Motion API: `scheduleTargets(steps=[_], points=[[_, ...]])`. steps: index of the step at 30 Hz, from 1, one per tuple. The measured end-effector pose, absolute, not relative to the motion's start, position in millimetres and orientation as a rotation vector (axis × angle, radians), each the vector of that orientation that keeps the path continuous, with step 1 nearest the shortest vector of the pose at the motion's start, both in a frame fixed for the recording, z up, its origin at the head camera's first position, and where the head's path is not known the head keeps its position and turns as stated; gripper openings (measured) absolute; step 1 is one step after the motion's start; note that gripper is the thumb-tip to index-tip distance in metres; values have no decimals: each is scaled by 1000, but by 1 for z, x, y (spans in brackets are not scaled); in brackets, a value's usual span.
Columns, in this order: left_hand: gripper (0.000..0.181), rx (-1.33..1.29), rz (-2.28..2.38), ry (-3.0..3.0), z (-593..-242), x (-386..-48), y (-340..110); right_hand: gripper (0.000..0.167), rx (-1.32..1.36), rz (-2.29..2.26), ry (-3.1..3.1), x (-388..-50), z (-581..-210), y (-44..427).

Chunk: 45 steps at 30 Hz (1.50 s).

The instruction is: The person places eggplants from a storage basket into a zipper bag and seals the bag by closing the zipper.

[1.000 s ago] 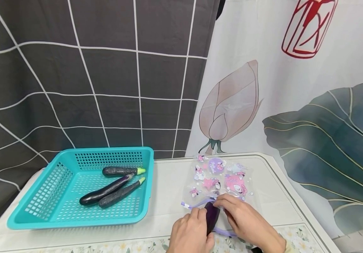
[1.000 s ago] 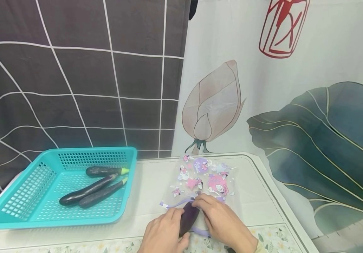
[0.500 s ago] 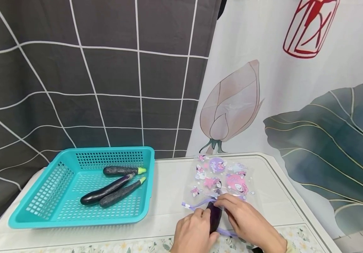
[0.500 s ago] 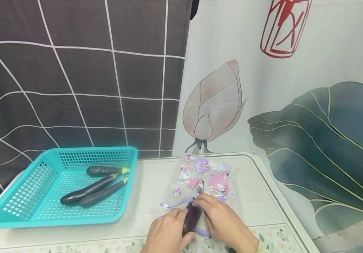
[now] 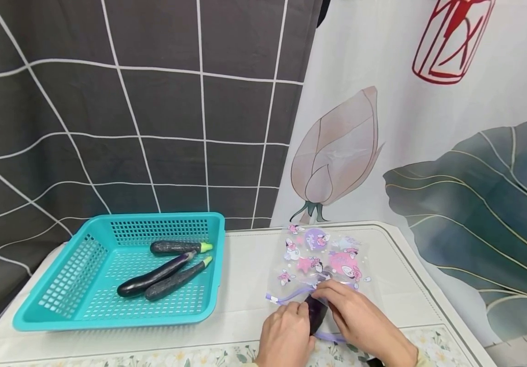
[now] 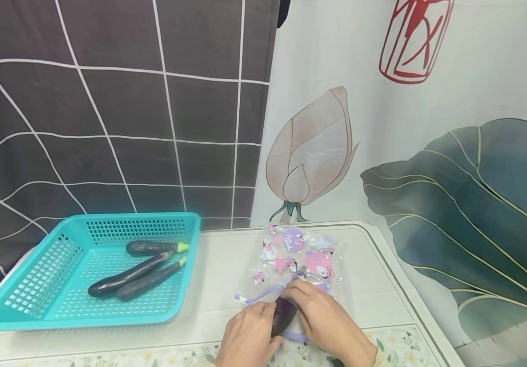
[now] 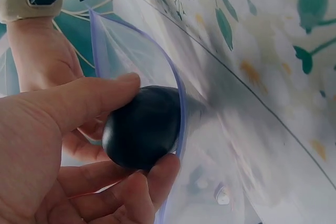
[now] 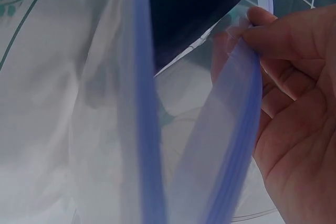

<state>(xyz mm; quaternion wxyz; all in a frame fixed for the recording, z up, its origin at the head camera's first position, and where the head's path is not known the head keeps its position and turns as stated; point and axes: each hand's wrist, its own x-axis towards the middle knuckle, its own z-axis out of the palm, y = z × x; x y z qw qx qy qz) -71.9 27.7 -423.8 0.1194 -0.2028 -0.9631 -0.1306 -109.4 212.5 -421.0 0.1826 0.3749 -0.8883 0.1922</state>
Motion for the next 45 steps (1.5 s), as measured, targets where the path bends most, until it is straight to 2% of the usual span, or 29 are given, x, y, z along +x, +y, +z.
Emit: scheduleTargets(steps=[3, 9, 22, 29, 45], points=[[54, -601, -329, -2756, -427, -72, 30, 36, 1058, 539, -2510, -109, -420, 212], [38, -601, -233, -2627, -431, -70, 38, 35, 1050, 520, -2523, -109, -420, 213], [34, -660, -116, -2516, -444, -77, 47, 34, 1060, 521, -2497, -112, -422, 214], [21, -659, -91, -2625, -443, -79, 55, 31, 1040, 493, -2517, -113, -422, 215], [24, -637, 23, -2672, -450, -85, 70, 32, 1047, 498, -2511, -113, -422, 216]])
